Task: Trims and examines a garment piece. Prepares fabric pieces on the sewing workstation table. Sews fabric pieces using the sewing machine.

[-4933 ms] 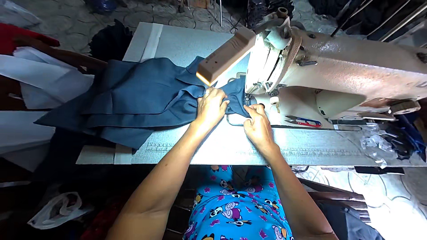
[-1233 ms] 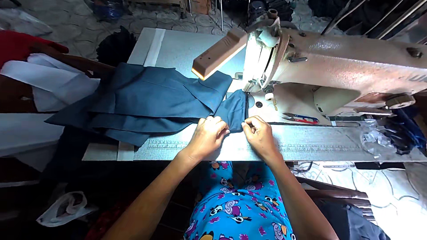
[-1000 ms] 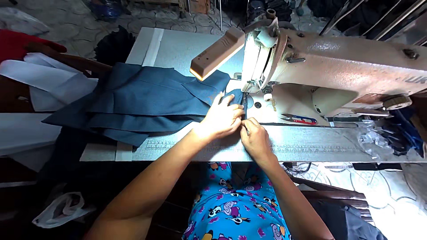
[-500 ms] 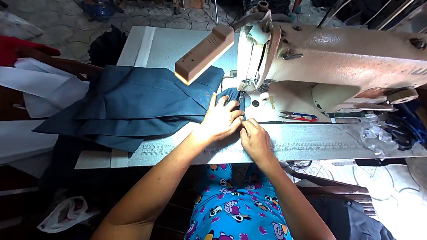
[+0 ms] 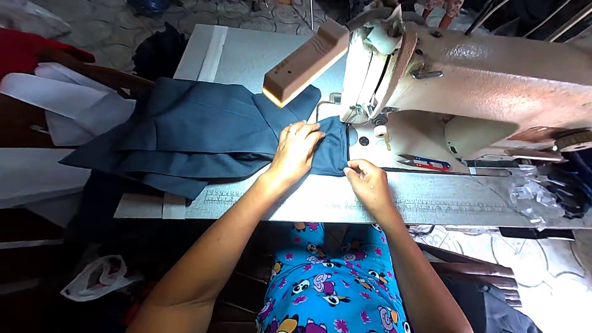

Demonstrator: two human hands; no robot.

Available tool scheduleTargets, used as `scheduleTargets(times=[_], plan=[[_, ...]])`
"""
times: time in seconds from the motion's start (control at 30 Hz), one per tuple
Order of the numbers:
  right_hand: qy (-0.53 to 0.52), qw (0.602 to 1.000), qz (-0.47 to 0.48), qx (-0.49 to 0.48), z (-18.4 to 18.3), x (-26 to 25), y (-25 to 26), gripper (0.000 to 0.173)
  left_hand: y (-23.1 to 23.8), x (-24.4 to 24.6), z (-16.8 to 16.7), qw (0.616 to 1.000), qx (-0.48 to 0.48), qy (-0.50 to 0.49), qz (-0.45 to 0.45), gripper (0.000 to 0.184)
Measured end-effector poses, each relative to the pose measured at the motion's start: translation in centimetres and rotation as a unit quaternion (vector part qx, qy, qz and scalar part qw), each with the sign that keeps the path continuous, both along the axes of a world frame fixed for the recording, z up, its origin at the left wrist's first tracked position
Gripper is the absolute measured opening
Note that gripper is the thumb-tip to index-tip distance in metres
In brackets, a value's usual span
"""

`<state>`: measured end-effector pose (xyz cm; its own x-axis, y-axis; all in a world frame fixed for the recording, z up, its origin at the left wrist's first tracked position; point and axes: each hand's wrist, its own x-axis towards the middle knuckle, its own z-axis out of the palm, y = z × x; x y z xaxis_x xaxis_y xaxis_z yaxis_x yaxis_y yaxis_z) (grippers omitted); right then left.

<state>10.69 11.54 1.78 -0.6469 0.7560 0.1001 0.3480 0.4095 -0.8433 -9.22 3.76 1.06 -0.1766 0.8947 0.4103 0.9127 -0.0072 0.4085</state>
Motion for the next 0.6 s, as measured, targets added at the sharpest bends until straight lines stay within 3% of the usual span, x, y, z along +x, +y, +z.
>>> scheduleTargets(times=[0.1,0.17,0.23,0.33,0.43,0.6], plan=[[-0.009,0.998,0.004,-0.059,0.7,0.3,0.1,0.025,-0.3,2.3,0.1,0.993,0.093,-0.042,-0.061,0.029],[-0.016,0.998,0.0,-0.062,1.1,1.3,0.4,0.031,-0.3,3.7,0.4,0.995,0.016,-0.087,-0.055,0.032],[-0.052,0.997,-0.039,0.043,1.1,2.9,1.8,0.033,0.1,4.4,0.3,0.993,-0.039,-0.111,-0.012,0.038],[-0.16,0.958,-0.127,0.199,1.2,6.2,4.7,0.04,0.3,5.7,0.9,0.989,-0.063,-0.129,0.044,0.039],[-0.271,0.934,-0.136,0.188,1.2,9.0,7.0,0.046,0.5,7.0,1.5,0.986,-0.073,-0.125,0.085,0.038],[-0.223,0.92,-0.092,0.309,-1.6,10.8,8.7,0.027,0.3,7.9,0.2,0.997,-0.003,-0.022,0.08,0.014]])
